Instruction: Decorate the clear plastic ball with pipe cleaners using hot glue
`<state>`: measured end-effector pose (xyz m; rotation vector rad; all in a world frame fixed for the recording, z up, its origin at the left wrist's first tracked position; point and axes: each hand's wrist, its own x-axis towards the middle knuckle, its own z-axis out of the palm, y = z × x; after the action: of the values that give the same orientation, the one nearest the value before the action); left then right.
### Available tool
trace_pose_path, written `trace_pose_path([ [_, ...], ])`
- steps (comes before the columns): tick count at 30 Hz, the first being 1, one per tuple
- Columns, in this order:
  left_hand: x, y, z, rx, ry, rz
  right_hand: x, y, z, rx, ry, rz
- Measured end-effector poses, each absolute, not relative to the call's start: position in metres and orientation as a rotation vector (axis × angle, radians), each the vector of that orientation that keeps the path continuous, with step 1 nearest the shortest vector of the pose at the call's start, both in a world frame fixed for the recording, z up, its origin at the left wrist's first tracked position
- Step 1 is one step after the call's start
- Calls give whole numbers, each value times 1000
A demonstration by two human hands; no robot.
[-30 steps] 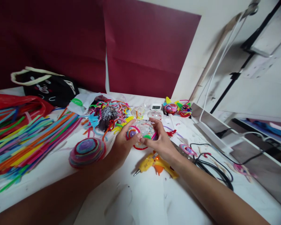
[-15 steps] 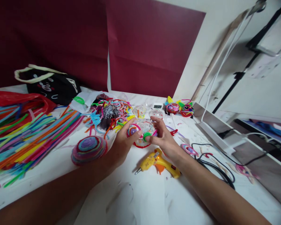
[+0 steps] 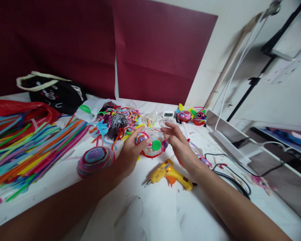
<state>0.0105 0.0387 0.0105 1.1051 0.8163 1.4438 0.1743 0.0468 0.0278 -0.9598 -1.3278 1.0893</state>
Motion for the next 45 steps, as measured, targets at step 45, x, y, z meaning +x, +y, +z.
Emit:
trace_pose_path([
  [45, -1, 35, 21, 1717, 1100, 1451, 274, -28, 52, -1456, -2201, 1048],
])
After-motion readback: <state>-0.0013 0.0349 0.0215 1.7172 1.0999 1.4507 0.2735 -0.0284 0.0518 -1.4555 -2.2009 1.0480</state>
